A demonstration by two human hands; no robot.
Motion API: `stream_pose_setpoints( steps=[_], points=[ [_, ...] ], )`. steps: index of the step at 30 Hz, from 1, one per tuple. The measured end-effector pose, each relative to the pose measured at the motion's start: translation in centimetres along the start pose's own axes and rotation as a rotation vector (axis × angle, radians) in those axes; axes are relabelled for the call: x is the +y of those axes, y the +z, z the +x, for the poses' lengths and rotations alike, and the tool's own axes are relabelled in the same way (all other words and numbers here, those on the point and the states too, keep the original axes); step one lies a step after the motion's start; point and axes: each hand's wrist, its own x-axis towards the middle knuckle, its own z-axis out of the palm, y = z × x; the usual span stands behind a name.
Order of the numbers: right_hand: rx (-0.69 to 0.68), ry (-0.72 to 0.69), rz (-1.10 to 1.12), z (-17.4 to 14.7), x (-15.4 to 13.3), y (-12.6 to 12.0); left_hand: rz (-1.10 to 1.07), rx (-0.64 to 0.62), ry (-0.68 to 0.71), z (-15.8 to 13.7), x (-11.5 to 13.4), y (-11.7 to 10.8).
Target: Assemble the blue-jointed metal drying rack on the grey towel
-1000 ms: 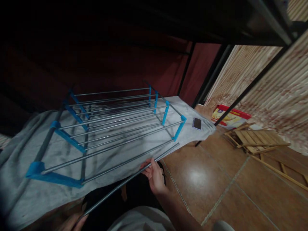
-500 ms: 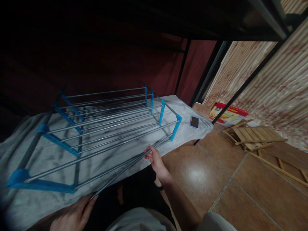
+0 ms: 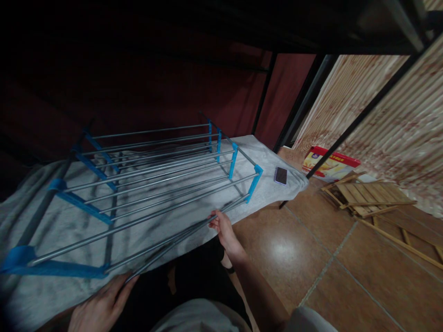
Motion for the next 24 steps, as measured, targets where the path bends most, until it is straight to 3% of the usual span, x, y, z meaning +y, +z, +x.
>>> stream_pose_setpoints(
  steps=[10, 24],
  points=[
    [0.0, -0.002, -0.019, 0.1, -0.2, 0.3, -0.03, -0.038, 0.012, 0.5, -0.4, -0.4],
    [-0.001, 0.039, -0.025, 0.1, -1.1, 0.2, -0.089, 0.103, 0.043, 1.5, -0.3, -0.6]
  ],
)
